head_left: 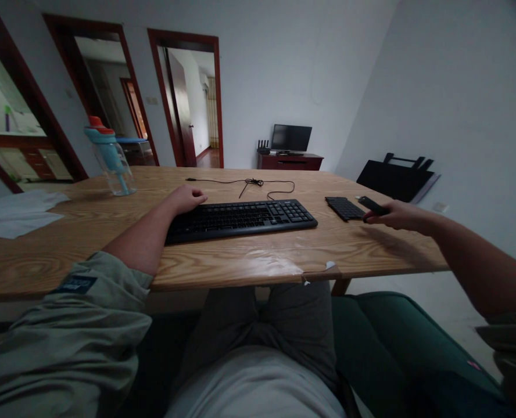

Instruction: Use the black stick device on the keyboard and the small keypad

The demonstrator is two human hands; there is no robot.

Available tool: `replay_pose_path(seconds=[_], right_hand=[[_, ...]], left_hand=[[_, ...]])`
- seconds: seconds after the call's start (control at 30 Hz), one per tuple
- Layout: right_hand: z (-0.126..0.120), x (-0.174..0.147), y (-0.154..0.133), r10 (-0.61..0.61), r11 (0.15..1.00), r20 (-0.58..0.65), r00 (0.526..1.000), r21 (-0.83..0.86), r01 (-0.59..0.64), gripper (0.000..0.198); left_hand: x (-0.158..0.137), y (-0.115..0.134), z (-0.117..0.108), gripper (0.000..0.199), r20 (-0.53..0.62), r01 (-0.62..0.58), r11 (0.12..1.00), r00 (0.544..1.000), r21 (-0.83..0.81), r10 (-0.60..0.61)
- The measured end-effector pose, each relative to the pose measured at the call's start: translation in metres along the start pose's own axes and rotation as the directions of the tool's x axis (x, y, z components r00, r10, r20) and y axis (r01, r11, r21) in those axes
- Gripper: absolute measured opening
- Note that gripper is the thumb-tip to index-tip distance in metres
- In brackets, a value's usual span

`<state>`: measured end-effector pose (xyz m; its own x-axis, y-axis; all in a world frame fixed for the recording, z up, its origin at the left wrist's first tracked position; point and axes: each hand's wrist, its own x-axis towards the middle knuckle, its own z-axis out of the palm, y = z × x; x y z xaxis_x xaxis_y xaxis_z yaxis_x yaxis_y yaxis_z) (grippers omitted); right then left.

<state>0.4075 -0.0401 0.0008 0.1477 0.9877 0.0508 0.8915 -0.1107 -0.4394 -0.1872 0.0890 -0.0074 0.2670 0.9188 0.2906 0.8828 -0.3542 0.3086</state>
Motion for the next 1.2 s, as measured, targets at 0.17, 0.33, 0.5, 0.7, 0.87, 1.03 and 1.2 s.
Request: replay_pose_path(seconds=[0.17,0.33,0.5,0.7,0.87,1.03,1.2], right_hand=[[0.011,0.002,-0.004,0.025,0.999,0.091,0.996,-0.029,-0.022,0.036],[0.013,0.007,-0.010,0.013,0.997,0.057,0.998,-0.075,-0.008,0.031],[0.010,0.009,-0.007,-0.006,0.997,0.020,1.000,-0.080,0.008,0.025],[0.013,0.001,-0.017,-0.014,0.975,0.061,0.998,-0.219,0.027,0.032],[0.021,0.003,-0.018,-0.083,0.985,0.022,0.996,-0.147,0.086,0.027],[0.025,0.003,-0.024,-0.065,0.989,-0.034,0.997,-0.135,0.060,0.022],[0.027,0.002,-0.026,-0.055,0.991,-0.057,0.997,-0.125,0.047,0.026]], left_hand=[[0.002,-0.003,0.001,0.043,0.006,-0.008,1.000,1.000,-0.016,0.008],[0.001,0.000,0.001,0.040,-0.002,0.000,1.000,1.000,-0.010,0.000],[-0.001,0.002,0.000,0.042,-0.007,0.006,1.000,1.000,-0.019,-0.006],[-0.001,0.002,0.000,0.045,-0.006,0.002,1.000,1.000,-0.015,-0.002],[-0.002,0.002,0.000,0.046,-0.005,-0.001,0.999,1.000,-0.037,0.000],[-0.002,0.004,-0.001,0.044,0.000,0.002,1.000,1.000,-0.028,-0.002],[-0.002,0.002,0.000,0.044,0.006,-0.002,1.000,1.000,-0.022,0.002]])
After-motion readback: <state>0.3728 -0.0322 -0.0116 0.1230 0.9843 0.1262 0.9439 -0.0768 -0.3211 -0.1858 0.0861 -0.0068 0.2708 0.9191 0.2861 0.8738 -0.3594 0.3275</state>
